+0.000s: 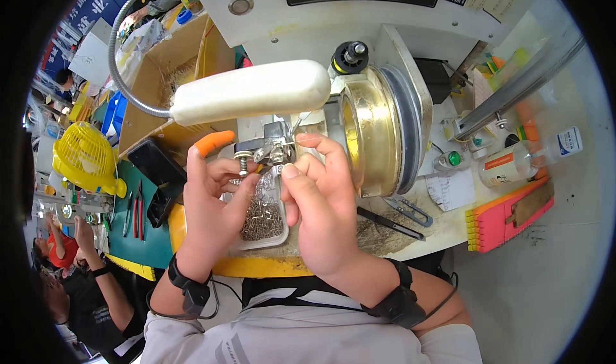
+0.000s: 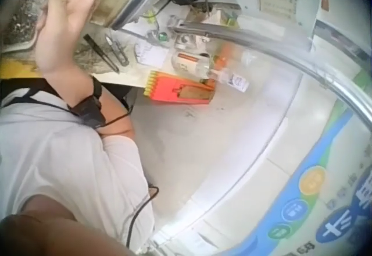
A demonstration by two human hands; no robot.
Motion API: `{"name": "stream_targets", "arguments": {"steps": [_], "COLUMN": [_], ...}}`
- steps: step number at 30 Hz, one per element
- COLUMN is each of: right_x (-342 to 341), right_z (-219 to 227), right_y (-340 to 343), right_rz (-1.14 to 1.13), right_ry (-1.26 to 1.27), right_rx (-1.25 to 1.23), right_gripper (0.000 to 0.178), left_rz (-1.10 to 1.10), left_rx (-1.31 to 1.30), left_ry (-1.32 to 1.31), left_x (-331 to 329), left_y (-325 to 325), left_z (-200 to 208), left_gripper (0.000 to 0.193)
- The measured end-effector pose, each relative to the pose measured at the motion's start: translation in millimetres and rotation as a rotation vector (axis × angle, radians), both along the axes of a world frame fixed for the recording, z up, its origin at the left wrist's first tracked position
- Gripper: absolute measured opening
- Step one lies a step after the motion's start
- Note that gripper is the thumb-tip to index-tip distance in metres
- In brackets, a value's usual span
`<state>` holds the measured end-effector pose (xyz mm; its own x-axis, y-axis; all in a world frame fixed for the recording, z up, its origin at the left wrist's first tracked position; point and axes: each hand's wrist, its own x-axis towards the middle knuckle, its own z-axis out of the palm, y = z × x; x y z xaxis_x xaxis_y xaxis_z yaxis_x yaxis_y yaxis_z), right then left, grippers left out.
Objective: The recorder uses a component assembly machine to process small electrical parts, involving manual feeding, machine cycling, and cleaning components.
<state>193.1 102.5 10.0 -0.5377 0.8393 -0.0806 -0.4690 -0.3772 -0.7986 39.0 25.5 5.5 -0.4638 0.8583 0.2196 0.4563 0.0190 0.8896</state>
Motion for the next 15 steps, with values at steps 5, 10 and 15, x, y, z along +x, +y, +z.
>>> {"name": "stream_targets", "arguments": {"steps": [5,10,15], "right_x": [-3.0,-6.4,-6.1], "right_z": [-2.7,-1.1,-7.5], "right_y": [5.6,7.9,6.3], "right_rz": [0.021,0.028,0.015], "right_ry": [0.03,0.097,0.044], "right_rx": [-0.021,-0.038,0.042], "right_gripper": [0.043,0.04,0.034], "left_rz": [0.031,-0.004,-0.123], "left_rx": [-0.008,-0.002,0.002], "left_ry": [0.026,-0.036,-0.094], "left_x": [0.7,-1.0,-15.0], "left_y": [8.8,10.3,3.7], "left_z": [-14.3,-16.7,-5.3], "left_gripper": [0.044,0.033,0.03]}}
